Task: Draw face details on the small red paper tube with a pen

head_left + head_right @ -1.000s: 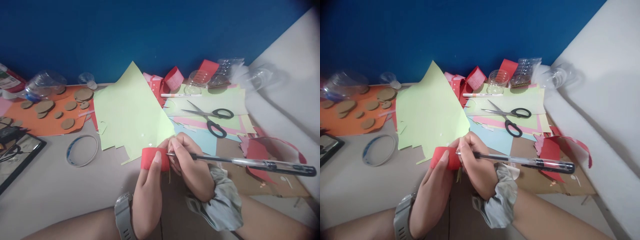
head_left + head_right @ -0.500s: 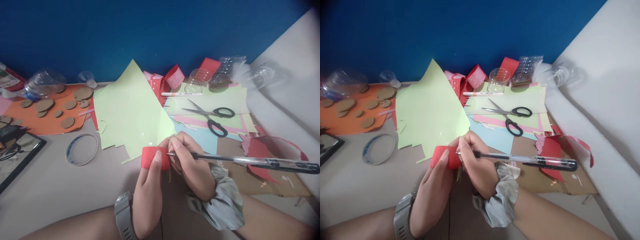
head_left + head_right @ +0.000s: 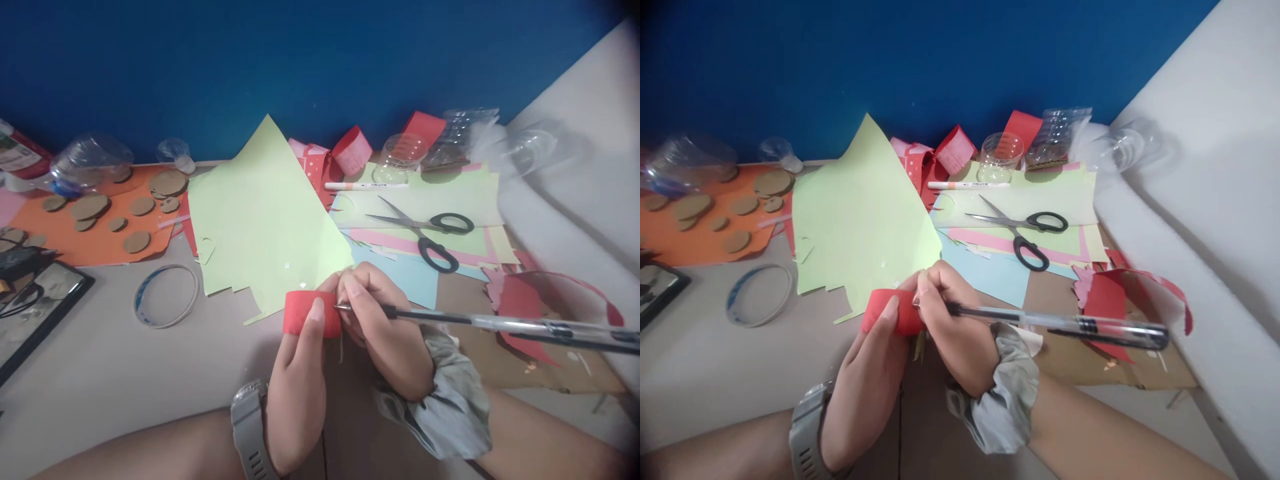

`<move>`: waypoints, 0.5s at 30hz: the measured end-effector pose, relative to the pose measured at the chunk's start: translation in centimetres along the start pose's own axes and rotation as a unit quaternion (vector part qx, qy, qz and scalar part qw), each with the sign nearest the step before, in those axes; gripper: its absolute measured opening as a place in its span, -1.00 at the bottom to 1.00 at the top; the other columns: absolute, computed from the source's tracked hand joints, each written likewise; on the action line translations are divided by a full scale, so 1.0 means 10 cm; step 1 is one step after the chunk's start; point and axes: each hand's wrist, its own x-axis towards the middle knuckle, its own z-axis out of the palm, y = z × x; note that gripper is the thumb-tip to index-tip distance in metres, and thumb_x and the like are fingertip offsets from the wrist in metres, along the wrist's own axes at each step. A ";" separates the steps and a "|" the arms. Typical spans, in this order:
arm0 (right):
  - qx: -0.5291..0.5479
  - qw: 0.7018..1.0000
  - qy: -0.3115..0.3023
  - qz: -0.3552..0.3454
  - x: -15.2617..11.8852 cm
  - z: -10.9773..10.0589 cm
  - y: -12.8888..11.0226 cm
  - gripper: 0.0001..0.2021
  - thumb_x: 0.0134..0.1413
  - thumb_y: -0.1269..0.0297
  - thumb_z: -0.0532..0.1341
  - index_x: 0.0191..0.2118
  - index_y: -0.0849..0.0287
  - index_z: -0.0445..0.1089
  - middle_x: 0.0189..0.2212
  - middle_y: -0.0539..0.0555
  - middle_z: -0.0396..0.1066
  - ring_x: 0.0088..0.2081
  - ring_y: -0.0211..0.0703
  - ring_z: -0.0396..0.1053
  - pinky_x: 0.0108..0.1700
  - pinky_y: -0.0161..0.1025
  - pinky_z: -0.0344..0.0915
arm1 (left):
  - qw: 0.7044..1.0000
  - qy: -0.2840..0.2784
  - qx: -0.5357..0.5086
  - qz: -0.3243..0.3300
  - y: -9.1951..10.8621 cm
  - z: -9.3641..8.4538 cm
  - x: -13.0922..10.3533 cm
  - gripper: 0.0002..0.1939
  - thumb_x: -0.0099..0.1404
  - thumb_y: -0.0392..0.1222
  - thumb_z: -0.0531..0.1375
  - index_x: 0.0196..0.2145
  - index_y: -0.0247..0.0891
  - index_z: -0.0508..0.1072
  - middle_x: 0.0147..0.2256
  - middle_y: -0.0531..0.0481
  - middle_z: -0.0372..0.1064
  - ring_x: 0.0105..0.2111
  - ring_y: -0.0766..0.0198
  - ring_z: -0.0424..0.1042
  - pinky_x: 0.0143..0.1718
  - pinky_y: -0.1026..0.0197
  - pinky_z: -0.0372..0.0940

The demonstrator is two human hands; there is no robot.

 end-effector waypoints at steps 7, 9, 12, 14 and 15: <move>0.012 1.000 0.003 -0.003 -0.01 0.00 0.01 -0.66 0.44 0.20 0.24 -0.44 0.06 0.29 -0.61 -0.15 0.16 -0.62 -0.30 0.00 -0.59 -0.28 -0.04 | 1.000 -0.016 -0.018 0.017 0.04 0.01 -0.01 -0.50 0.54 0.19 0.19 0.27 -0.06 0.59 0.33 -0.05 0.52 0.50 -0.14 0.23 0.60 -0.17 0.00; 0.007 1.000 0.005 -0.012 -0.02 0.01 0.01 -0.65 0.45 0.21 0.22 -0.45 0.06 0.28 -0.61 -0.14 0.16 -0.62 -0.30 0.00 -0.59 -0.27 -0.05 | 0.999 -0.028 -0.019 0.039 0.05 0.02 -0.02 -0.49 0.55 0.17 0.16 0.28 -0.07 0.58 0.33 -0.06 0.53 0.50 -0.13 0.25 0.60 -0.17 0.01; 0.001 1.000 0.006 -0.023 -0.04 0.03 0.00 -0.65 0.43 0.20 0.25 -0.45 0.05 0.27 -0.61 -0.14 0.14 -0.62 -0.30 -0.03 -0.58 -0.26 -0.09 | 0.997 -0.032 0.010 0.067 0.04 0.00 -0.02 -0.49 0.54 0.19 0.16 0.27 -0.05 0.59 0.31 -0.07 0.54 0.50 -0.15 0.24 0.60 -0.17 -0.01; 0.003 1.000 0.014 -0.022 -0.04 0.06 0.00 -0.65 0.41 0.18 0.27 -0.45 0.05 0.27 -0.61 -0.15 0.10 -0.61 -0.29 -0.06 -0.58 -0.25 -0.11 | 0.996 -0.031 0.027 0.075 0.02 -0.02 -0.01 -0.49 0.53 0.19 0.19 0.28 -0.03 0.58 0.30 -0.06 0.56 0.51 -0.15 0.23 0.61 -0.14 -0.03; 0.004 1.000 0.018 -0.020 -0.04 0.07 0.00 -0.64 0.41 0.17 0.28 -0.45 0.04 0.26 -0.62 -0.15 0.08 -0.60 -0.28 -0.06 -0.57 -0.25 -0.11 | 0.996 -0.032 0.031 0.076 0.01 -0.03 0.00 -0.49 0.53 0.19 0.19 0.29 -0.03 0.57 0.30 -0.06 0.56 0.51 -0.15 0.22 0.61 -0.14 -0.04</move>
